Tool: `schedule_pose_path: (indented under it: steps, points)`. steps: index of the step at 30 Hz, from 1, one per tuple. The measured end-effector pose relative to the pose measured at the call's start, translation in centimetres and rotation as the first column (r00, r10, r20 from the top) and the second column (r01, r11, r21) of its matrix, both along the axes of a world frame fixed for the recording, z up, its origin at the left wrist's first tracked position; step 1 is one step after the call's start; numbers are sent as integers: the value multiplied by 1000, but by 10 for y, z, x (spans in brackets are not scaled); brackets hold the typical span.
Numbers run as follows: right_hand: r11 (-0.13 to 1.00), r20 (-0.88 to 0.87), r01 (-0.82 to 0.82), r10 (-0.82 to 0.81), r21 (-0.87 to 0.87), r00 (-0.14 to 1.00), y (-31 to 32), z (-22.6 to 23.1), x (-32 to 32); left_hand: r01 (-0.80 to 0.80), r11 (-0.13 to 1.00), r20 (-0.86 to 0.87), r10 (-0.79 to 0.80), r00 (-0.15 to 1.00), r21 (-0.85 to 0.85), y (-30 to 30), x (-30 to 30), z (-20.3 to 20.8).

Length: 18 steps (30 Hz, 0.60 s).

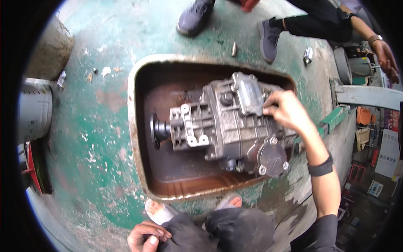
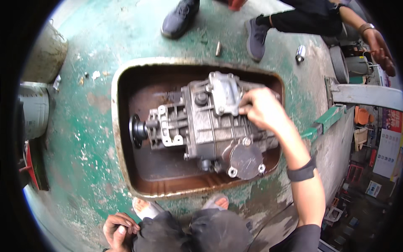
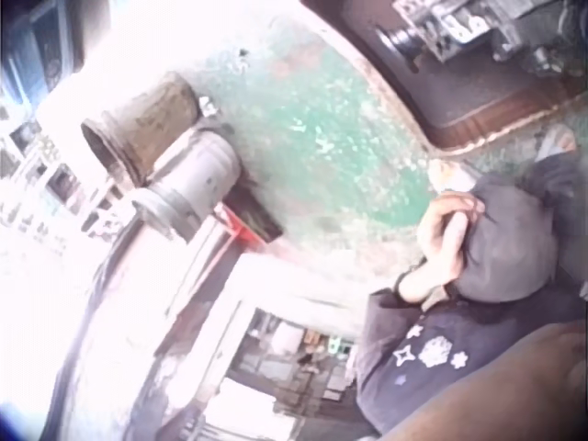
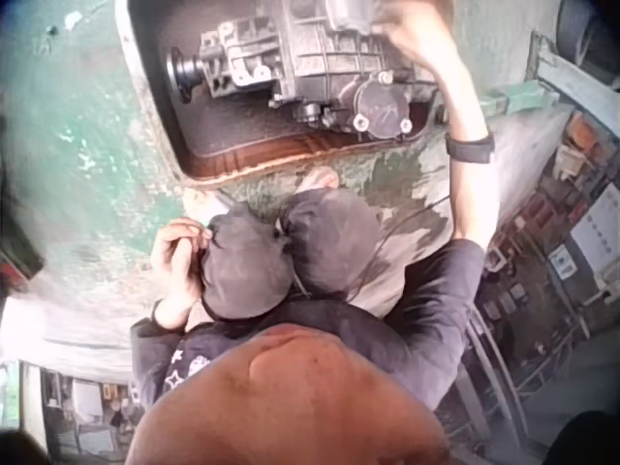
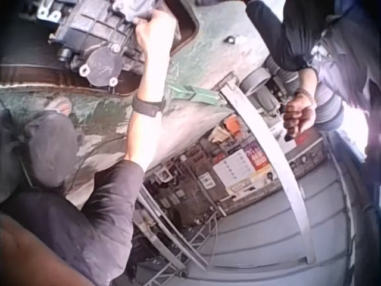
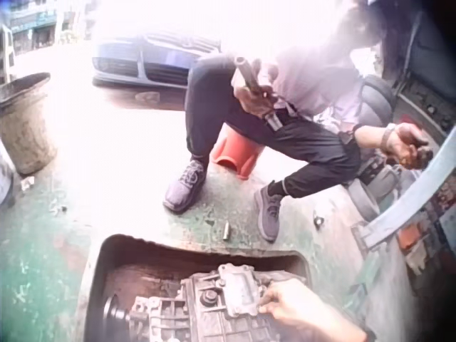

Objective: The person disassembles a transmission on a metal tray using a ratchet, impact driver, and wrench. They remove bolts and a cover plate, then reassemble the unit by tightening bolts and securing the cover.

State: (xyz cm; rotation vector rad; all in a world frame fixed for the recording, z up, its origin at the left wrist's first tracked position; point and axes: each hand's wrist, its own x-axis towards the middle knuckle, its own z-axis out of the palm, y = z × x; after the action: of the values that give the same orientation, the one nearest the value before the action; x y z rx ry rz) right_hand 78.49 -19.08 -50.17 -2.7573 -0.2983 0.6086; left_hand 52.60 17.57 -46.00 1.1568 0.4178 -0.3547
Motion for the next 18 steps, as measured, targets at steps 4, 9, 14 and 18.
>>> schedule_pose_path:
  steps: [4,9,14,18]
  points:
    - [991,-20,-61,59,-119,998,9,9,2,-62,998,-37,63,997,15,-4,9,-5]
    - [754,-283,364,-243,546,928,55,58,27,-59,998,-88,61,994,27,0,21,-10]
    - [-154,-530,508,-174,847,830,128,129,88,-54,997,-78,58,995,52,4,26,-13]
    - [-287,-525,465,-185,837,831,174,156,107,-7,976,-36,15,999,218,5,28,-15]
